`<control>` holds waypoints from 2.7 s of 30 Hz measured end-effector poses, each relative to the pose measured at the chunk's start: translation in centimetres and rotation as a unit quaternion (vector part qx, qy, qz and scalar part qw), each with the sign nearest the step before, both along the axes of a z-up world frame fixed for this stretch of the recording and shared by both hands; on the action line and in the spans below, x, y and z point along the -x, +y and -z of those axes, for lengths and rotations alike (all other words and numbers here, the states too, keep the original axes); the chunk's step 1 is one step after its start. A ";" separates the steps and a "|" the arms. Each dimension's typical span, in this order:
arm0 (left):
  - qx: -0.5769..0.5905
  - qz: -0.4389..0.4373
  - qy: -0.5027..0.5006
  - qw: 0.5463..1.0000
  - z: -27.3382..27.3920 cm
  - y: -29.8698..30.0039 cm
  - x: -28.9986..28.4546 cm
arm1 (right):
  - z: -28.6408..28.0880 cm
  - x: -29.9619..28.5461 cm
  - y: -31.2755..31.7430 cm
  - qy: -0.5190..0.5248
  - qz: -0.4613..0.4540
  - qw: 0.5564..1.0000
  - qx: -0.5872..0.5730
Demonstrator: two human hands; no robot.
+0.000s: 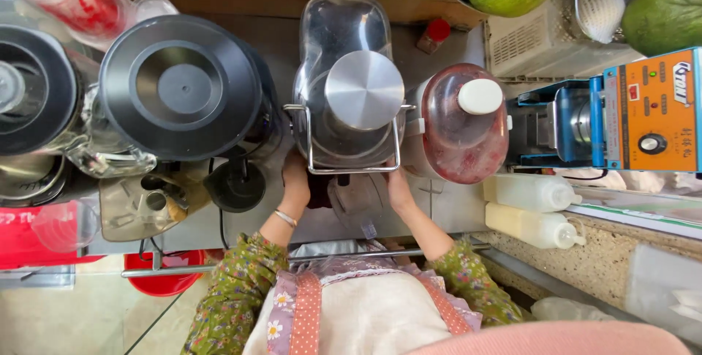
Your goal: Organize spoons, operate blenders at a juice stall, and restock plastic cups.
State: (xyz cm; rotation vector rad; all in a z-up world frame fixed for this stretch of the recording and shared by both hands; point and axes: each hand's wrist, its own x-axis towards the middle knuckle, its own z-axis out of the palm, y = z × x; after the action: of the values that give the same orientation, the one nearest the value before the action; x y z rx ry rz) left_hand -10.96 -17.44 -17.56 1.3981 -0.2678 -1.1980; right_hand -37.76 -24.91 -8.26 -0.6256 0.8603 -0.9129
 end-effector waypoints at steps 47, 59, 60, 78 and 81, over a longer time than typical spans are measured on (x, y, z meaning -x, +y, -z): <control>0.153 0.086 0.040 0.984 -13.3 -11.7 21.8 | -7.3 16.0 -11.9 0.084 0.050 0.979 0.180; 0.130 0.030 0.167 0.977 -14.4 -11.9 20.7 | -4.3 14.7 -10.9 -0.085 0.075 0.994 0.001; 0.126 0.035 0.166 0.977 -14.7 -11.5 20.7 | -2.4 15.6 -10.5 -0.086 0.080 0.993 -0.001; 0.036 0.111 0.179 0.977 -13.1 -10.5 18.3 | -3.0 19.0 -12.0 0.023 0.473 0.880 -0.021; 0.038 0.112 0.171 0.978 -11.9 -10.4 17.9 | -2.3 16.0 -8.4 0.040 0.402 0.914 0.034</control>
State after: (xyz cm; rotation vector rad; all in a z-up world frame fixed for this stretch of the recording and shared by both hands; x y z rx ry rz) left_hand -28.86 -27.88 -5.65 1.0923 -0.2291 -1.5735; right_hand -53.77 -33.31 -5.93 -0.3547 1.1915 -1.6735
